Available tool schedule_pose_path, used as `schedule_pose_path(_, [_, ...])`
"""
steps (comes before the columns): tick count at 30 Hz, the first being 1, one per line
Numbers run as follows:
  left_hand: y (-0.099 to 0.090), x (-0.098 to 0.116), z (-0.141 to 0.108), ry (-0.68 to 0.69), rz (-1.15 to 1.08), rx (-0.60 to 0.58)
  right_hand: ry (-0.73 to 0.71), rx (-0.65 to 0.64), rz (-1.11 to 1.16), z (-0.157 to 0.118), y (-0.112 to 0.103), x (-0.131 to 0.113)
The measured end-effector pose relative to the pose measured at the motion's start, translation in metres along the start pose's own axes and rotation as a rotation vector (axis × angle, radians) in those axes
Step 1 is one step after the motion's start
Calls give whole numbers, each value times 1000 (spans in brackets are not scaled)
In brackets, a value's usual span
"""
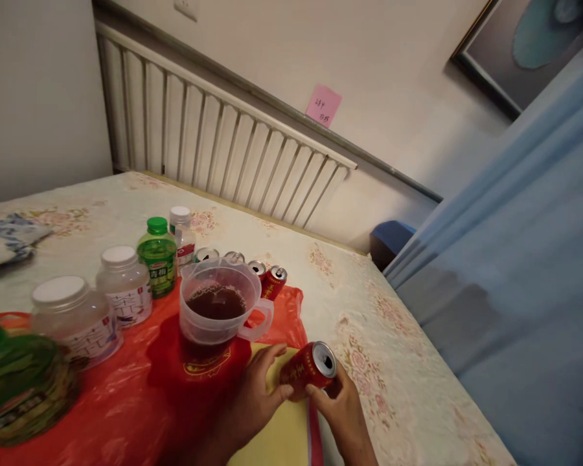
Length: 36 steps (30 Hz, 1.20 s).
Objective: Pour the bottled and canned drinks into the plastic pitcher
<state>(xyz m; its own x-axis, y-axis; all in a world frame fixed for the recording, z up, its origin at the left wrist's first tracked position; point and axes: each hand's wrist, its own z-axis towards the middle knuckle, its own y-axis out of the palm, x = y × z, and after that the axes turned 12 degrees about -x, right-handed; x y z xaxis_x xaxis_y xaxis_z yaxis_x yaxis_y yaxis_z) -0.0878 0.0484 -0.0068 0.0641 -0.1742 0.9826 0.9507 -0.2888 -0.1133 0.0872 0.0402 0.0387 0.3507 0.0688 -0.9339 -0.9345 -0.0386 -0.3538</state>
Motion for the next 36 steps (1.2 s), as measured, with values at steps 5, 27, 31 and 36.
schedule_pose_path(5, [-4,4,2,-6,-10,-27,-9,86,-35,16,-15,18])
schedule_pose_path(27, [-6,-6,9,-73,6,-136,-97,121,-33,169,-49,67])
schedule_pose_path(31, [-7,-5,10,-105,21,-165,-106,105,7,171,-46,77])
schedule_pose_path(36, [-6,-3,9,-116,24,-170,-54,213,-53,165,-35,88])
